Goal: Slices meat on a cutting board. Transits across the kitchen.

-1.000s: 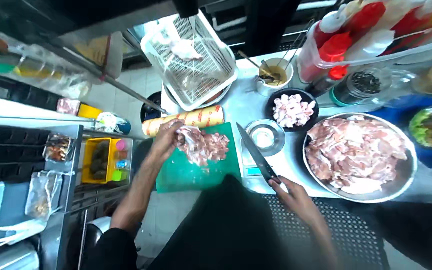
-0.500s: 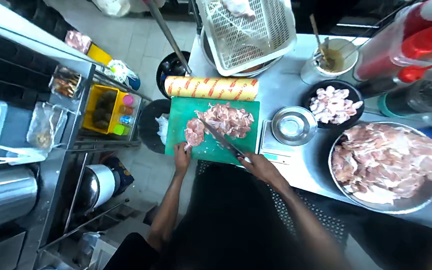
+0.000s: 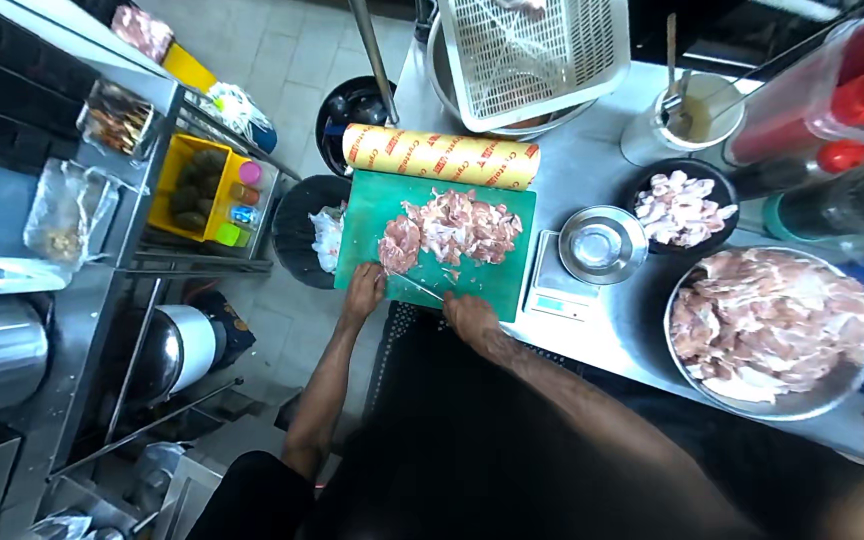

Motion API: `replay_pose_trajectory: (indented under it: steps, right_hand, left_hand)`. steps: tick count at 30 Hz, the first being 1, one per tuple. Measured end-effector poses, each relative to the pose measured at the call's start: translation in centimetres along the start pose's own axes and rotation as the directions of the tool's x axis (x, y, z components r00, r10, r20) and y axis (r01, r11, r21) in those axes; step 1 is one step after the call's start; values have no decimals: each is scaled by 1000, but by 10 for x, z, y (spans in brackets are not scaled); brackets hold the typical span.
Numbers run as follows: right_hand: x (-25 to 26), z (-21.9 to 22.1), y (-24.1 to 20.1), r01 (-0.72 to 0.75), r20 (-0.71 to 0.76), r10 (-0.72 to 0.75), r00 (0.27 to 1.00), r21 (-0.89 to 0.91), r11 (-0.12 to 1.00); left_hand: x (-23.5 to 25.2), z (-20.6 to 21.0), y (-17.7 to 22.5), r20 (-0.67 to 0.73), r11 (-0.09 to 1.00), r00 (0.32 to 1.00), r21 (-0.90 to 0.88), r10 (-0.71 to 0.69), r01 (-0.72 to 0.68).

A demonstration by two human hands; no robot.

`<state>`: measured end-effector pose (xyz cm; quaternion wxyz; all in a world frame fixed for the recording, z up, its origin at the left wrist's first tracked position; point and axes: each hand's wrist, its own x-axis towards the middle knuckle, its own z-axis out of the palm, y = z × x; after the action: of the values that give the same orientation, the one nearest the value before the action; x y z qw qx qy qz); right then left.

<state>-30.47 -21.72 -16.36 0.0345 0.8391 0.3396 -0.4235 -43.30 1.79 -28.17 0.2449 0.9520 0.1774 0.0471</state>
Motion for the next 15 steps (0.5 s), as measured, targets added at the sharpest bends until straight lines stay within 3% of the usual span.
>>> replay_pose_trajectory:
  steps: [5,10,15]
  right_hand:
    - [9,18,-14,-12,-41,10,999,-38,999]
    - [60,26,-47,32,-84,-30,996,18,999]
    - [95,29,-68,78,-140,-73,987,28,997]
  left_hand:
    - [-10,12,0,-80,993,995,-110,-59,50]
    - [-13,17,7,-131,983,981,-135,-142,124]
    - [-12,16,3,-130,992,988,-107,-80,66]
